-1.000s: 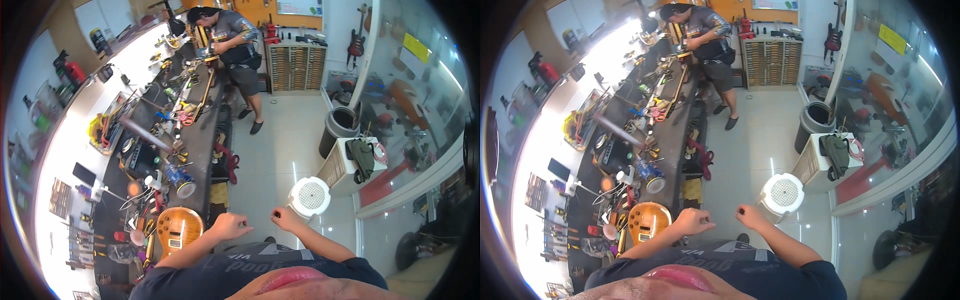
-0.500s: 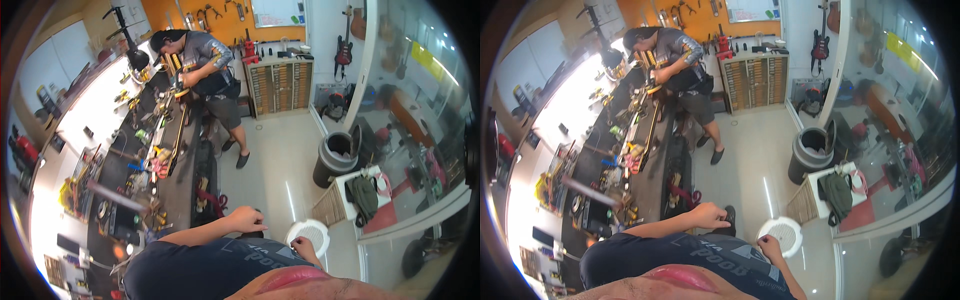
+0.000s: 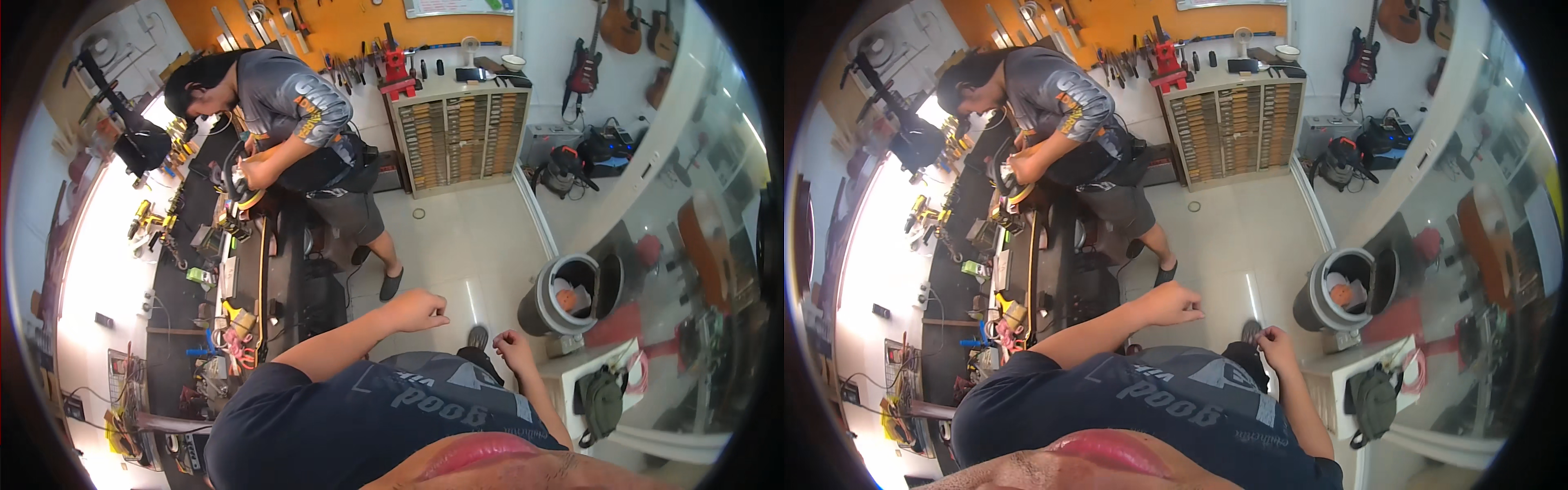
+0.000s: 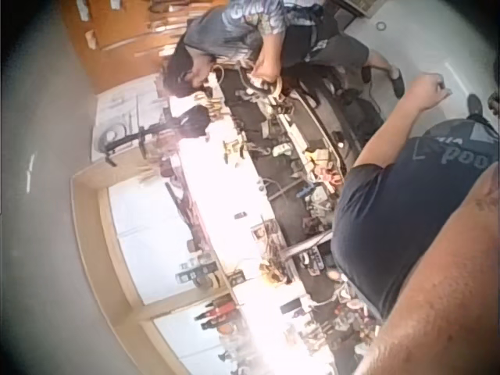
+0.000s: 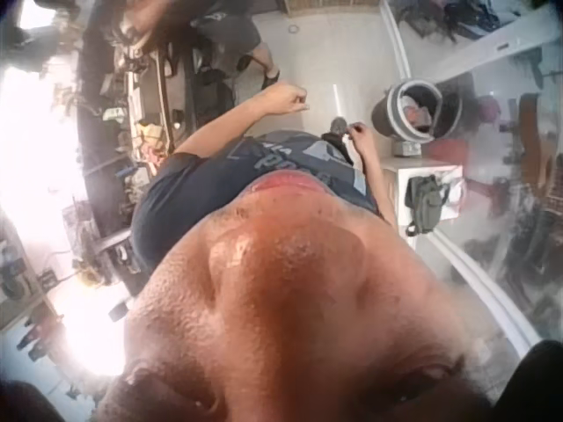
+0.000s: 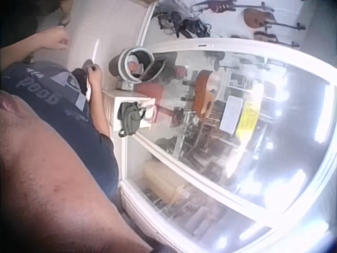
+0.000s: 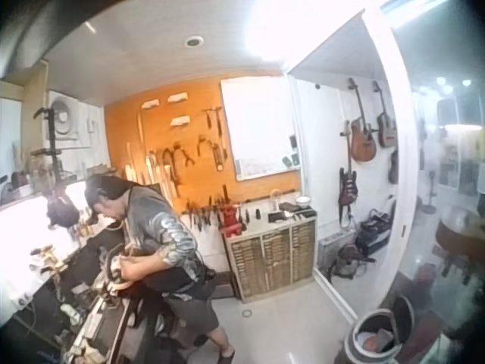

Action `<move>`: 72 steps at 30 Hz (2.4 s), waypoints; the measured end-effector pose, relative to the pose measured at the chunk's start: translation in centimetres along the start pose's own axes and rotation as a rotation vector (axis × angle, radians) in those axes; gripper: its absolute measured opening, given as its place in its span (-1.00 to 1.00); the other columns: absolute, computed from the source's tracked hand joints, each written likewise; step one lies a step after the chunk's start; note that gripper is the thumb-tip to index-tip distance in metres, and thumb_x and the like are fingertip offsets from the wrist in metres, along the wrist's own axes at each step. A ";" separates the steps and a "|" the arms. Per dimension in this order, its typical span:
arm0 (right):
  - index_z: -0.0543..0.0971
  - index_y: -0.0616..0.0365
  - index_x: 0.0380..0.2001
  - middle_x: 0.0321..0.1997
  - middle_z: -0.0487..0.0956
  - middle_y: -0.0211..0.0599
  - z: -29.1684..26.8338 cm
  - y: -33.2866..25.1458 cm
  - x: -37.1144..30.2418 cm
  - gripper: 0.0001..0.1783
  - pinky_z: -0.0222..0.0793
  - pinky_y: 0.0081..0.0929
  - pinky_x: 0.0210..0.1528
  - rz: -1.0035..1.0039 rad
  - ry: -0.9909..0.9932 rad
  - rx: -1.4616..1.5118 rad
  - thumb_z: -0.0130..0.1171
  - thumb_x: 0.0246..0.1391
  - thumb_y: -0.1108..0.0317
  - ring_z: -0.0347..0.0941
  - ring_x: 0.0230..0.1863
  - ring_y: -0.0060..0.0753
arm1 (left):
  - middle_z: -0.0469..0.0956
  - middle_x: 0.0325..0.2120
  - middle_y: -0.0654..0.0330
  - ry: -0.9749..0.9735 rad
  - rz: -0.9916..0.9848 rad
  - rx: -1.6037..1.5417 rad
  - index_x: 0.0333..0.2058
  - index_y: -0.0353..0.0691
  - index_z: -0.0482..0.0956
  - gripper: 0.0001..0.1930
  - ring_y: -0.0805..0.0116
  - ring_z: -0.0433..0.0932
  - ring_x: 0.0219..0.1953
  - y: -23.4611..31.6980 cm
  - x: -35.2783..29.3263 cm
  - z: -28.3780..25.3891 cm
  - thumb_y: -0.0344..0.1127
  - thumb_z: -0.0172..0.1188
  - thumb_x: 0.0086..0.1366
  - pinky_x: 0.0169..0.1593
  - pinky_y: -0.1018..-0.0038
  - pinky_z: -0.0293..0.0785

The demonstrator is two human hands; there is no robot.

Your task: The person measures the nut slot and neck of an electric guitar using a metal ruler and marks points with a yellow pencil.

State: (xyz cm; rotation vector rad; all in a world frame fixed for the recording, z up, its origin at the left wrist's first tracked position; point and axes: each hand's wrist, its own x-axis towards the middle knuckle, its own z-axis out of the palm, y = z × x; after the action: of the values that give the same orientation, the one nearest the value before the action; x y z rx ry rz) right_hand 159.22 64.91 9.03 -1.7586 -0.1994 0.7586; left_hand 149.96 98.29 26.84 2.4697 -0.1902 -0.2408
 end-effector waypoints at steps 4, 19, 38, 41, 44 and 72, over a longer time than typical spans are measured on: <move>0.65 0.20 -0.27 -0.35 0.70 -0.37 -3.0 -5.8 12.9 -0.85 0.45 -0.51 -0.31 0.125 -0.079 0.001 0.22 0.23 0.34 0.58 -0.37 -0.50 | 0.68 -0.45 0.01 0.085 -0.115 0.042 -0.30 -0.18 0.68 -0.72 -0.11 0.68 -0.31 -7.9 6.2 -1.5 -0.05 0.36 0.34 -0.23 0.04 0.55; 0.66 0.14 -0.37 -0.46 0.65 -0.40 20.3 -48.0 66.7 -0.78 0.45 -0.47 -0.34 -0.433 -0.591 -0.004 0.25 0.22 0.22 0.57 -0.40 -0.54 | 0.74 -0.36 0.02 0.571 -0.625 -0.137 -0.22 -0.22 0.73 -0.80 0.00 0.74 -0.30 -25.8 13.3 -12.8 -0.23 0.41 0.28 -0.18 0.20 0.63; 0.80 0.05 -0.23 -0.11 0.79 -0.05 73.9 -94.1 101.0 -0.63 0.59 -0.15 0.08 -0.983 -0.443 -0.366 0.33 0.02 0.04 0.72 -0.03 0.02 | 0.80 -0.32 -0.01 1.106 -2.166 -0.798 -0.21 -0.22 0.82 -0.73 0.08 0.80 -0.24 -24.9 22.1 3.0 -0.15 0.42 0.25 -0.06 0.25 0.67; 0.80 0.09 -0.22 -0.08 0.79 -0.05 77.9 -96.5 103.5 -0.53 0.58 -0.11 0.15 -1.049 -0.413 -0.504 0.27 0.01 -0.05 0.70 0.03 0.05 | 0.80 -0.31 0.00 1.071 -2.148 -1.044 -0.20 -0.22 0.81 -0.72 0.10 0.79 -0.23 -25.1 25.7 1.7 -0.15 0.42 0.25 -0.05 0.26 0.66; 0.81 0.11 -0.16 -0.12 0.79 -0.04 80.4 -97.7 104.8 -0.51 0.60 -0.14 0.12 -1.108 -0.403 -0.573 0.29 0.01 -0.04 0.71 0.01 0.04 | 0.80 -0.30 0.00 1.098 -2.116 -1.143 -0.18 -0.22 0.81 -0.71 0.11 0.79 -0.22 -25.7 27.9 -0.9 -0.14 0.42 0.25 -0.04 0.26 0.66; 0.65 0.41 -0.02 -0.29 0.67 -0.06 46.2 -77.0 70.6 -0.67 0.49 -0.35 -0.31 -0.967 -0.618 0.986 0.26 0.17 0.46 0.54 -0.36 -0.22 | 0.79 -0.16 0.06 1.260 -2.037 -0.812 -0.02 -0.05 0.76 -0.65 0.00 0.74 -0.08 -10.8 31.7 3.0 0.01 0.37 0.37 0.01 0.16 0.63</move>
State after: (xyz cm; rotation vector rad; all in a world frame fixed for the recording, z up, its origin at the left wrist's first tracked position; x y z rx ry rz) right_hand 205.78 162.60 45.47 -0.3380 -0.8497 0.4875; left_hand 181.01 98.75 13.83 0.7363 2.2825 0.3900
